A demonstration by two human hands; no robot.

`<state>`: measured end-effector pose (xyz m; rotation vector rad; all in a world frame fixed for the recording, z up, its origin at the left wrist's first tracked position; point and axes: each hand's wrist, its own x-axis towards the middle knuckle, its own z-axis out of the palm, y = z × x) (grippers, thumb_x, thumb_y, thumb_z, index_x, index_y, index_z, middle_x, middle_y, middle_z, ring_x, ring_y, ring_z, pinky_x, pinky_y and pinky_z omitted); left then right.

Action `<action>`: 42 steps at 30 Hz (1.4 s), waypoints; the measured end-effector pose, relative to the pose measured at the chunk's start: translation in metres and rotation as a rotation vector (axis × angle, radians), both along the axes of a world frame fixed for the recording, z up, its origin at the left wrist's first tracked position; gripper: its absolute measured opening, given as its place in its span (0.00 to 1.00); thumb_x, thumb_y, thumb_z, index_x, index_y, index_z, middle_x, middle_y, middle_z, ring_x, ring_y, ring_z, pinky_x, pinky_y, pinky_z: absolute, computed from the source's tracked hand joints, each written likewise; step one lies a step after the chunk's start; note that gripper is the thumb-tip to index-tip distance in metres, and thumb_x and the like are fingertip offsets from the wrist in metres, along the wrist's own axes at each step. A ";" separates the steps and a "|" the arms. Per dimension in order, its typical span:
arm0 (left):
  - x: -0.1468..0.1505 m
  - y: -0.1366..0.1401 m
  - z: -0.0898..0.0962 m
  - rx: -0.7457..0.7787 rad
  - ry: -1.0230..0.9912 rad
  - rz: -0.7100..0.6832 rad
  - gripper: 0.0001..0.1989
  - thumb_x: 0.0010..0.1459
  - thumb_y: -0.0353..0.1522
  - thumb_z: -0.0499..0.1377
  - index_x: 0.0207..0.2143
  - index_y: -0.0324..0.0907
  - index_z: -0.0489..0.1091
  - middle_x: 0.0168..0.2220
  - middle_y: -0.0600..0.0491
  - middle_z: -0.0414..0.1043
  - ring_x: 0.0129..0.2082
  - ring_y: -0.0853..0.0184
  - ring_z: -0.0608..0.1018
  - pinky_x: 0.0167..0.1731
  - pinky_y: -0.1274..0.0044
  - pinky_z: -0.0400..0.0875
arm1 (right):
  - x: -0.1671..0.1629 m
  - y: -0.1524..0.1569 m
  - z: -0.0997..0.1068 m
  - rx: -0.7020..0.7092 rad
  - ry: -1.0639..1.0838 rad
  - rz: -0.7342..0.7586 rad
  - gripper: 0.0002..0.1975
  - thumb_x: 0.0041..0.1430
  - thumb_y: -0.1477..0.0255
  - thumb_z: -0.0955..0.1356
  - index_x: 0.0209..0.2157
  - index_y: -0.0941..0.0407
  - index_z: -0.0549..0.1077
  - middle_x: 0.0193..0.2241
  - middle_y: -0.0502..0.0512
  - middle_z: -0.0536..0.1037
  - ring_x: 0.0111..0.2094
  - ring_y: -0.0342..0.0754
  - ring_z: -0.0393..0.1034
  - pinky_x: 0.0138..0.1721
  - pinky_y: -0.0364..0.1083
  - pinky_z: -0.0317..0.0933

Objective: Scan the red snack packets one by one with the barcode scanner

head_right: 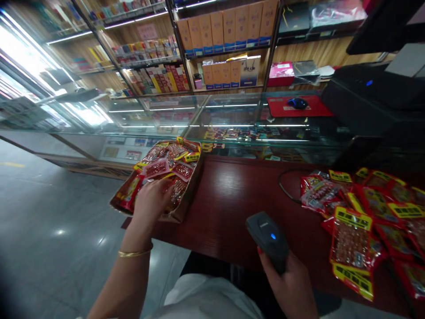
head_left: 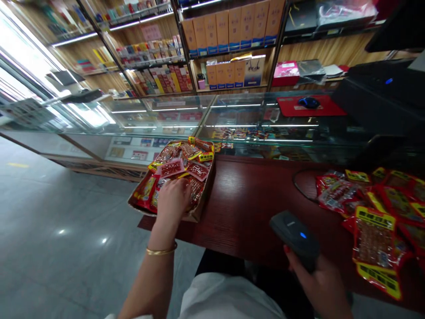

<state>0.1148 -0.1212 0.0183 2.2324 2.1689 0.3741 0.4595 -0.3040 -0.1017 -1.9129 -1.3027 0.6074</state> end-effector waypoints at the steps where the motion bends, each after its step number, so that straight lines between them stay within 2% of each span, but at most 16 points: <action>1: -0.007 0.002 0.000 -0.060 0.085 -0.006 0.17 0.66 0.38 0.55 0.46 0.38 0.79 0.46 0.38 0.80 0.51 0.47 0.78 0.54 0.61 0.69 | -0.002 0.001 0.002 0.011 0.007 0.013 0.22 0.58 0.45 0.71 0.25 0.49 0.79 0.20 0.55 0.83 0.24 0.57 0.80 0.37 0.49 0.74; 4: -0.006 0.004 -0.004 -0.178 0.257 -0.078 0.18 0.60 0.40 0.61 0.47 0.39 0.78 0.49 0.37 0.78 0.54 0.45 0.75 0.53 0.61 0.69 | -0.005 0.001 0.004 0.030 0.015 0.040 0.22 0.58 0.46 0.71 0.24 0.49 0.78 0.20 0.55 0.82 0.25 0.57 0.80 0.41 0.48 0.74; 6: 0.003 0.005 -0.007 -0.208 0.323 -0.091 0.19 0.57 0.37 0.64 0.50 0.39 0.77 0.52 0.36 0.77 0.55 0.44 0.74 0.53 0.60 0.68 | -0.006 -0.002 0.006 0.032 0.018 0.043 0.23 0.58 0.45 0.71 0.24 0.49 0.78 0.20 0.55 0.83 0.25 0.57 0.80 0.41 0.48 0.75; 10: 0.009 0.008 -0.004 -0.257 0.307 -0.084 0.16 0.57 0.32 0.60 0.48 0.40 0.78 0.48 0.37 0.80 0.52 0.45 0.78 0.53 0.59 0.67 | -0.008 -0.006 0.010 0.019 0.040 -0.022 0.22 0.57 0.45 0.71 0.24 0.49 0.79 0.22 0.56 0.84 0.29 0.59 0.82 0.39 0.49 0.75; 12: 0.003 0.009 0.001 -0.263 0.226 -0.061 0.16 0.60 0.34 0.57 0.46 0.43 0.80 0.43 0.39 0.83 0.47 0.47 0.81 0.51 0.61 0.68 | -0.007 -0.007 0.012 0.019 0.048 -0.051 0.22 0.56 0.46 0.71 0.23 0.49 0.78 0.21 0.55 0.83 0.30 0.60 0.82 0.38 0.49 0.74; 14: -0.006 0.007 0.007 -0.205 0.107 0.020 0.18 0.62 0.35 0.54 0.46 0.45 0.82 0.42 0.41 0.84 0.44 0.49 0.83 0.47 0.64 0.70 | -0.004 -0.007 0.010 0.018 0.048 -0.050 0.22 0.56 0.46 0.71 0.22 0.48 0.77 0.19 0.54 0.82 0.29 0.59 0.82 0.37 0.49 0.74; 18: -0.014 -0.001 0.022 0.072 -0.170 0.220 0.20 0.64 0.38 0.52 0.49 0.44 0.81 0.40 0.45 0.84 0.40 0.53 0.83 0.42 0.69 0.72 | 0.007 -0.007 0.001 0.021 0.029 -0.047 0.22 0.55 0.47 0.72 0.20 0.48 0.76 0.19 0.54 0.81 0.25 0.57 0.80 0.33 0.48 0.74; 21: 0.009 -0.003 0.026 0.149 -0.562 0.150 0.19 0.62 0.40 0.56 0.49 0.42 0.80 0.38 0.49 0.83 0.38 0.59 0.81 0.40 0.73 0.72 | 0.011 -0.006 -0.003 0.030 0.026 -0.065 0.22 0.55 0.47 0.72 0.20 0.49 0.76 0.19 0.54 0.82 0.23 0.56 0.79 0.33 0.48 0.74; 23: 0.041 0.003 0.019 0.027 -0.867 0.000 0.17 0.60 0.40 0.59 0.45 0.41 0.80 0.37 0.51 0.82 0.37 0.62 0.80 0.38 0.75 0.73 | 0.010 -0.005 0.000 0.037 0.034 -0.070 0.23 0.56 0.46 0.72 0.22 0.50 0.77 0.20 0.55 0.82 0.23 0.56 0.79 0.33 0.48 0.74; 26: 0.102 0.021 -0.006 -0.317 -1.283 -0.187 0.13 0.55 0.38 0.63 0.39 0.40 0.79 0.34 0.51 0.81 0.33 0.66 0.79 0.36 0.77 0.73 | 0.004 -0.004 0.013 0.037 0.035 -0.093 0.23 0.58 0.46 0.70 0.25 0.51 0.78 0.20 0.55 0.82 0.24 0.56 0.79 0.35 0.48 0.74; 28: 0.140 0.033 -0.029 -0.525 -1.516 -0.196 0.11 0.53 0.36 0.65 0.38 0.40 0.77 0.33 0.52 0.80 0.30 0.67 0.78 0.33 0.77 0.73 | 0.000 -0.003 0.021 0.040 0.033 -0.100 0.23 0.60 0.47 0.70 0.26 0.51 0.78 0.18 0.54 0.81 0.24 0.56 0.78 0.35 0.48 0.73; 31: 0.178 0.044 -0.062 -0.681 -1.683 -0.112 0.13 0.50 0.34 0.68 0.38 0.40 0.74 0.31 0.53 0.79 0.27 0.69 0.78 0.30 0.78 0.72 | -0.002 -0.003 0.028 0.064 0.020 -0.109 0.24 0.61 0.45 0.69 0.26 0.51 0.79 0.17 0.53 0.80 0.23 0.55 0.78 0.32 0.48 0.72; 35: 0.189 0.049 -0.090 -0.738 -1.694 -0.079 0.13 0.50 0.31 0.68 0.39 0.39 0.74 0.31 0.53 0.79 0.27 0.70 0.78 0.28 0.80 0.71 | 0.002 -0.005 0.024 0.075 0.002 -0.108 0.25 0.60 0.45 0.69 0.26 0.51 0.79 0.17 0.53 0.79 0.22 0.55 0.77 0.29 0.47 0.71; 39: 0.181 0.053 -0.102 -0.790 -1.791 -0.045 0.16 0.48 0.28 0.66 0.42 0.38 0.73 0.32 0.51 0.79 0.28 0.69 0.79 0.28 0.80 0.72 | 0.004 -0.005 0.019 0.053 0.010 -0.074 0.24 0.62 0.47 0.69 0.24 0.51 0.77 0.18 0.53 0.79 0.22 0.54 0.77 0.31 0.47 0.71; 40: 0.178 0.054 -0.103 -0.814 -1.823 -0.029 0.15 0.49 0.29 0.65 0.41 0.38 0.72 0.31 0.52 0.77 0.26 0.71 0.77 0.25 0.81 0.70 | 0.003 -0.004 0.019 0.051 0.013 -0.078 0.24 0.62 0.47 0.69 0.24 0.51 0.77 0.18 0.53 0.79 0.22 0.54 0.77 0.31 0.47 0.71; 42: 0.173 0.057 -0.101 -0.916 -1.878 0.014 0.11 0.54 0.35 0.64 0.38 0.39 0.70 0.25 0.56 0.70 0.19 0.75 0.69 0.16 0.85 0.59 | 0.002 -0.001 0.019 0.052 0.027 -0.070 0.23 0.61 0.47 0.69 0.25 0.51 0.77 0.18 0.53 0.79 0.22 0.54 0.76 0.31 0.47 0.71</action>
